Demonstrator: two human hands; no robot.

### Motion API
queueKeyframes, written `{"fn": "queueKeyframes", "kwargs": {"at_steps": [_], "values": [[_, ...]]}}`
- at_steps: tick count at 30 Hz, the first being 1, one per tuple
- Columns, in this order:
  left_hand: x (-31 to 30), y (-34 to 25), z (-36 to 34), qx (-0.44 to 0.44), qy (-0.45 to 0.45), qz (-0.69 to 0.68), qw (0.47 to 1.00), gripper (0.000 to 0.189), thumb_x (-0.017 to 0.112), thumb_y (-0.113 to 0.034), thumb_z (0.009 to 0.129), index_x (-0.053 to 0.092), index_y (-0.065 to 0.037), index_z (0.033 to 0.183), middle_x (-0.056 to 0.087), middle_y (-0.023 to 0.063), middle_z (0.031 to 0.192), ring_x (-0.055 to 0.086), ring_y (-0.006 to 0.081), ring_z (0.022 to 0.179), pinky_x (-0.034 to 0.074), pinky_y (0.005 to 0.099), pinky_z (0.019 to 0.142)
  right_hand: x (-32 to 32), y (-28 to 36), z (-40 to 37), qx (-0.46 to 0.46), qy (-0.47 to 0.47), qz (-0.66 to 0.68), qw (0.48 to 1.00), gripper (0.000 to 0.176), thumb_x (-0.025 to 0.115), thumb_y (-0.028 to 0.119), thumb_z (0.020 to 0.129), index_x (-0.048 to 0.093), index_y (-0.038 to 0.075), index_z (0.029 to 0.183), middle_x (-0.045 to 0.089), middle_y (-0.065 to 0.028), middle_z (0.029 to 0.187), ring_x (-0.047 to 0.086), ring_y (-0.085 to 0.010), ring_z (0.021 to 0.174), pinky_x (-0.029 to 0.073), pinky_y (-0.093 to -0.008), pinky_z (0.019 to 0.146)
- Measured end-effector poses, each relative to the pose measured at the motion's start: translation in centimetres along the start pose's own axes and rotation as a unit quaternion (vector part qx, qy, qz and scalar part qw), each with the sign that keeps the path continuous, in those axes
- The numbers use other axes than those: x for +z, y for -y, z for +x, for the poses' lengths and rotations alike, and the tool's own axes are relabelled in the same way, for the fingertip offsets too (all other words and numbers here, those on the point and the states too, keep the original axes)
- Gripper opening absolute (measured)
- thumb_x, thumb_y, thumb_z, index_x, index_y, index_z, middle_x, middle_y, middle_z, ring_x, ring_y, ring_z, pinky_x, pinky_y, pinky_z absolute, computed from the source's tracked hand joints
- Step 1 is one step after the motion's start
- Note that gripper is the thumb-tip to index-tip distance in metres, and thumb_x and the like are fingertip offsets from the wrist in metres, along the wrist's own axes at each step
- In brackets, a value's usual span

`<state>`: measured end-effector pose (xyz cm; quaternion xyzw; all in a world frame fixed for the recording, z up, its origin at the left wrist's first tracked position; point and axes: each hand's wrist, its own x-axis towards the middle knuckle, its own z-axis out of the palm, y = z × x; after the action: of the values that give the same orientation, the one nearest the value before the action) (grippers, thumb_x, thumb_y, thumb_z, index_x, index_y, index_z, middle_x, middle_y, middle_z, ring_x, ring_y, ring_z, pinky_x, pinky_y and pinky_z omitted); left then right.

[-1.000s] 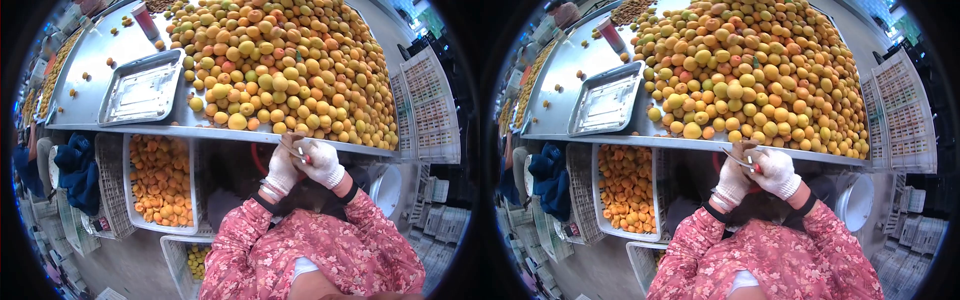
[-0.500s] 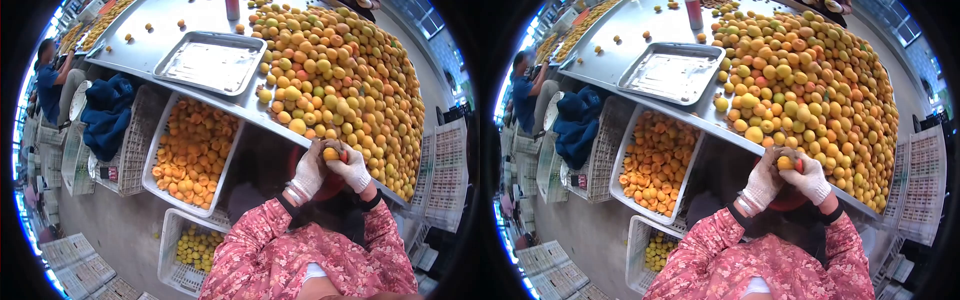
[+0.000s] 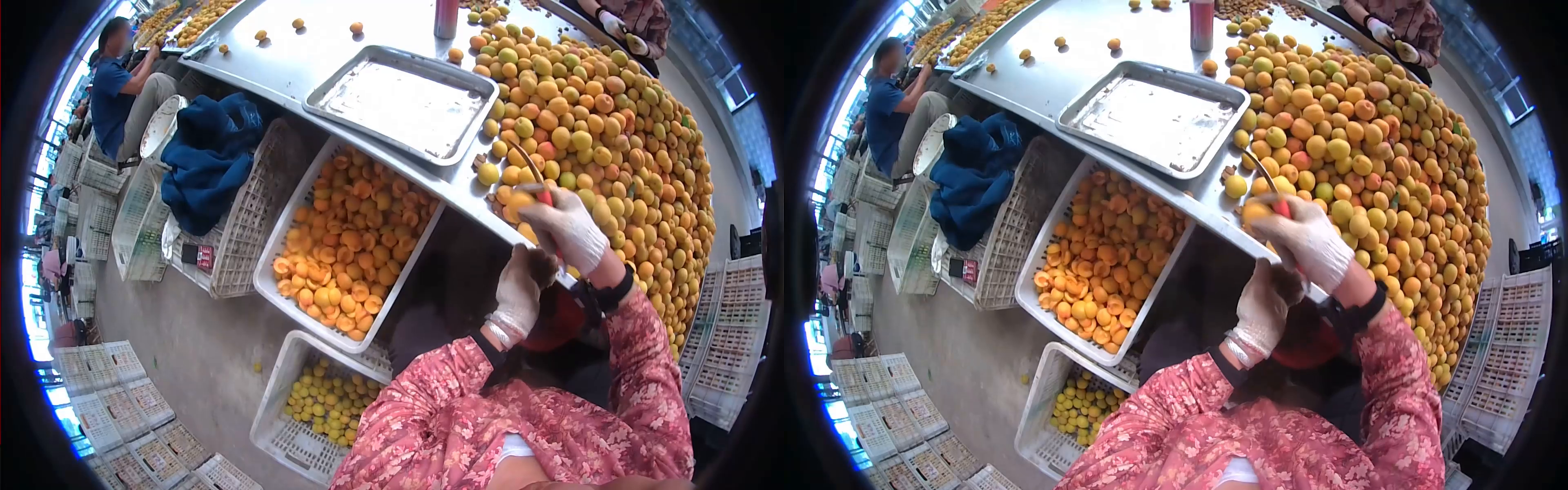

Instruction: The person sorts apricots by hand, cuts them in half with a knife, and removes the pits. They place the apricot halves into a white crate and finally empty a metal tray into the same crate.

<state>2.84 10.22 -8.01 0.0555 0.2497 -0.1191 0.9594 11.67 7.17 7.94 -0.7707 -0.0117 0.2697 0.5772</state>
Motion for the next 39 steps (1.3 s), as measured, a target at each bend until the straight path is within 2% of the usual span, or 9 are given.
{"fn": "queueKeyframes", "kwargs": {"at_steps": [6, 13, 16, 17, 20, 31, 35, 37, 39], "values": [[1.4, -0.2, -1.0, 0.001, -0.024, 0.073, 0.997, 0.030, 0.047, -0.033, 0.102, 0.059, -0.006, 0.109, 0.067, 0.0065, 0.097, 0.065, 0.0200, 0.086, 0.054, 0.0381, 0.076, 2.4, 2.1, 8.4, -0.061, 0.028, 0.077, 0.995, 0.032, 0.066, 0.020, 0.090, 0.059, 0.001, 0.115, 0.061, -0.0011, 0.072, 0.051, -0.0047, 0.050, 0.040, -0.0198, 0.044], [0.9, 1.4, -1.8, -0.111, 0.104, 0.279, 0.948, 0.032, 0.049, -0.030, 0.101, 0.060, -0.002, 0.113, 0.068, 0.0027, 0.097, 0.067, 0.0175, 0.083, 0.055, 0.0284, 0.071, -2.9, -0.3, 2.4, -0.099, -0.095, 0.042, 0.990, 0.033, 0.060, 0.021, 0.094, 0.057, 0.004, 0.123, 0.055, 0.0013, 0.069, 0.048, -0.0046, 0.051, 0.039, -0.0196, 0.046], [2.6, 0.8, -2.9, 0.120, 0.187, 0.714, 0.664, 0.033, 0.061, -0.031, 0.092, 0.062, -0.003, 0.109, 0.068, 0.0135, 0.086, 0.068, 0.0268, 0.082, 0.053, 0.0361, 0.075, -8.0, -1.7, -1.6, -0.072, -0.159, -0.166, 0.971, 0.034, 0.066, 0.023, 0.089, 0.061, 0.006, 0.118, 0.064, -0.0028, 0.074, 0.059, -0.0103, 0.062, 0.046, -0.0244, 0.057], [3.4, 0.8, -3.6, 0.162, 0.174, 0.763, 0.601, 0.033, 0.063, -0.031, 0.088, 0.062, -0.004, 0.107, 0.066, 0.0186, 0.085, 0.066, 0.0341, 0.083, 0.052, 0.0418, 0.075, -10.6, -5.3, -1.3, -0.202, -0.198, -0.301, 0.911, 0.036, 0.068, 0.025, 0.086, 0.062, 0.006, 0.116, 0.065, -0.0071, 0.076, 0.063, -0.0152, 0.070, 0.050, -0.0290, 0.066], [3.5, 1.2, -3.8, 0.214, 0.179, 0.784, 0.555, 0.031, 0.061, -0.032, 0.089, 0.063, -0.005, 0.104, 0.067, 0.0182, 0.086, 0.065, 0.0373, 0.083, 0.052, 0.0443, 0.074, -11.5, -6.9, -3.4, -0.089, -0.160, -0.332, 0.926, 0.036, 0.074, 0.020, 0.081, 0.063, 0.006, 0.112, 0.066, -0.0113, 0.080, 0.064, -0.0195, 0.074, 0.052, -0.0309, 0.072], [3.6, 0.9, -2.5, 0.180, 0.204, 0.770, 0.578, 0.026, 0.060, -0.027, 0.090, 0.064, -0.005, 0.104, 0.068, 0.0187, 0.090, 0.065, 0.0379, 0.086, 0.051, 0.0458, 0.075, -4.4, -7.4, 2.9, -0.050, 0.080, -0.589, 0.803, 0.055, 0.058, 0.016, 0.078, 0.055, 0.021, 0.132, 0.069, -0.0172, 0.088, 0.067, -0.0368, 0.081, 0.053, -0.0436, 0.071], [4.5, 0.3, -2.5, 0.217, 0.203, 0.755, 0.585, 0.020, 0.063, -0.021, 0.090, 0.065, -0.004, 0.102, 0.068, 0.0178, 0.088, 0.066, 0.0358, 0.084, 0.052, 0.0409, 0.074, -5.7, -7.9, 3.1, -0.073, 0.071, -0.552, 0.827, 0.051, 0.063, 0.016, 0.077, 0.058, 0.017, 0.128, 0.069, -0.0155, 0.085, 0.068, -0.0300, 0.076, 0.053, -0.0391, 0.069], [4.6, 0.0, -2.5, 0.292, 0.160, 0.713, 0.618, 0.019, 0.065, -0.017, 0.089, 0.065, -0.003, 0.102, 0.068, 0.0158, 0.087, 0.067, 0.0326, 0.081, 0.052, 0.0380, 0.074, -6.9, -8.2, 2.6, -0.035, 0.067, -0.184, 0.980, 0.047, 0.071, 0.018, 0.075, 0.063, 0.010, 0.121, 0.069, -0.0080, 0.084, 0.066, -0.0183, 0.073, 0.053, -0.0322, 0.070], [4.7, -0.4, -2.3, 0.393, 0.092, 0.616, 0.676, 0.019, 0.069, -0.011, 0.087, 0.065, -0.002, 0.103, 0.067, 0.0112, 0.086, 0.066, 0.0260, 0.076, 0.052, 0.0335, 0.073, -8.3, -6.9, 0.8, 0.020, 0.049, -0.058, 0.997, 0.042, 0.078, 0.015, 0.073, 0.064, 0.001, 0.111, 0.068, -0.0009, 0.089, 0.062, -0.0087, 0.078, 0.052, -0.0259, 0.072]]}}
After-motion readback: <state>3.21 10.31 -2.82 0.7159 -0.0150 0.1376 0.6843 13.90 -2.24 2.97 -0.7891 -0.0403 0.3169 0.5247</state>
